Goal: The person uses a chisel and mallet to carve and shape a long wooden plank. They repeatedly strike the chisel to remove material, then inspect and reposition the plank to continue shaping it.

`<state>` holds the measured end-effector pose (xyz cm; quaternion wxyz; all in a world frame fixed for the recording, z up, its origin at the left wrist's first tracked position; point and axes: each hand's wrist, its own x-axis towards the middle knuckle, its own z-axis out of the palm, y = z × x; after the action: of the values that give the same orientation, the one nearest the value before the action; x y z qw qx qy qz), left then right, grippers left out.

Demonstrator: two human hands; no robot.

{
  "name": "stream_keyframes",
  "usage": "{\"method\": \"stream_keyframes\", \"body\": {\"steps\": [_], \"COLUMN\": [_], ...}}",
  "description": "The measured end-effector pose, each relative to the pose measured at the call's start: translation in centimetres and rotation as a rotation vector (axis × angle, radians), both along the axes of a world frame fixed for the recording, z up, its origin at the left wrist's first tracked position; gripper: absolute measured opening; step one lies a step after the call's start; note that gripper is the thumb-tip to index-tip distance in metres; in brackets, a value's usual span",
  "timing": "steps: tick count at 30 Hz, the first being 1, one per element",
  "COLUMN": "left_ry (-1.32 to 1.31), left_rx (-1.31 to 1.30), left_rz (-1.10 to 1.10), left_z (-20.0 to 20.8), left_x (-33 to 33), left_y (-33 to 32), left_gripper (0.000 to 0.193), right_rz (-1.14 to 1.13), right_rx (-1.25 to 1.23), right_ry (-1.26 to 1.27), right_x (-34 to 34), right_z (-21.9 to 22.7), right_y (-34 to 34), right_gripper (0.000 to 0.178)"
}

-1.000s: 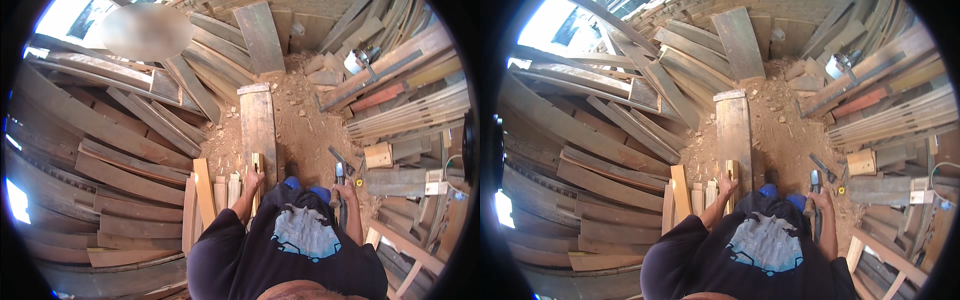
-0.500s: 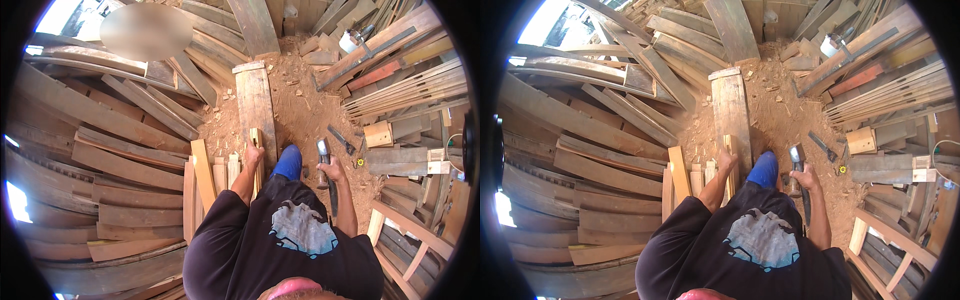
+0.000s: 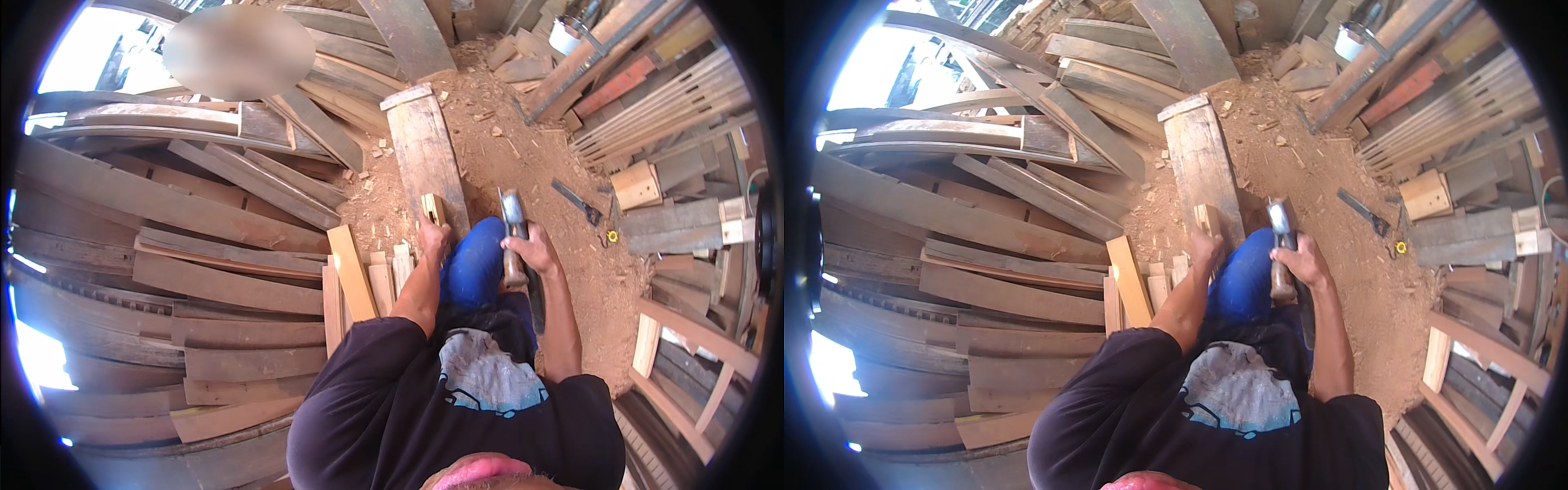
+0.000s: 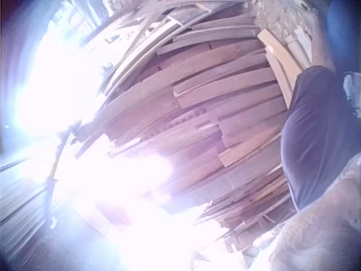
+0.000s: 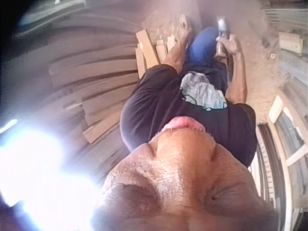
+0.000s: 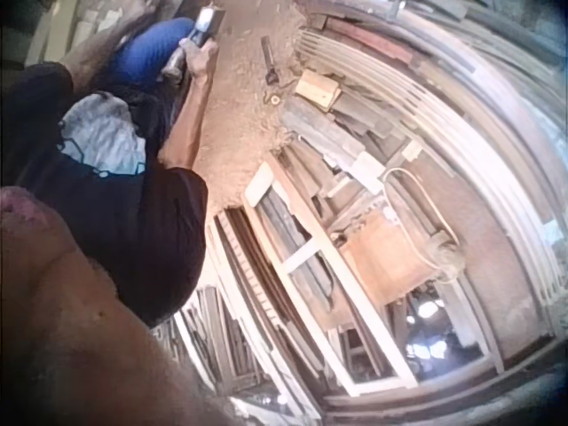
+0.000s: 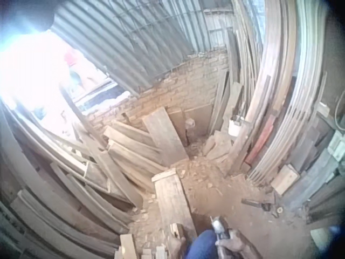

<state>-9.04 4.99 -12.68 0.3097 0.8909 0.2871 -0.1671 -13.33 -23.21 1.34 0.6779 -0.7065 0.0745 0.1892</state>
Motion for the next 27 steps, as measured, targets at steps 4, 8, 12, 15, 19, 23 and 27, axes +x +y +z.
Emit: {"method": "stream_keyframes", "body": {"steps": [4, 8, 12, 15, 19, 23, 27], "left_ry": [-0.017, -0.609, -0.897, -0.980, -1.085, -0.947, -0.883], "left_rx": [-0.141, -0.157, -0.453, -0.616, -0.900, -1.276, -1.164], "left_rz": [0.008, -0.336, -0.879, -0.950, -0.749, -0.185, 0.075], "left_z": [3.5, 4.8, 17.1, 18.0, 19.0, 17.5, 14.3], "left_x": [0.2, -3.1, -5.7, -6.0, -3.7, -0.1, 3.6], "left_y": [-0.7, -0.8, -3.4, -3.5, -0.3, 4.1, 7.9], "left_gripper": [0.087, 0.097, 0.096, 0.076, 0.049, 0.035, 0.020], "right_rz": [-0.078, -0.107, -0.075, -0.079, -0.018, -0.162, -0.251], "right_rx": [0.172, 0.265, 0.271, 0.358, 0.170, -0.127, -0.049], "right_ry": [0.034, 0.121, 0.099, 0.056, -0.129, -0.351, -0.529], "right_x": [-0.7, -1.0, -1.2, -1.0, 0.2, 0.3, -1.3], "right_z": [1.0, 2.5, 2.2, 3.8, 7.1, 10.3, 11.1], "right_y": [2.0, 2.8, 4.2, 7.8, 10.1, 12.9, 16.4], "right_gripper": [0.028, 0.026, 0.028, 0.033, 0.041, 0.039, 0.023]}}
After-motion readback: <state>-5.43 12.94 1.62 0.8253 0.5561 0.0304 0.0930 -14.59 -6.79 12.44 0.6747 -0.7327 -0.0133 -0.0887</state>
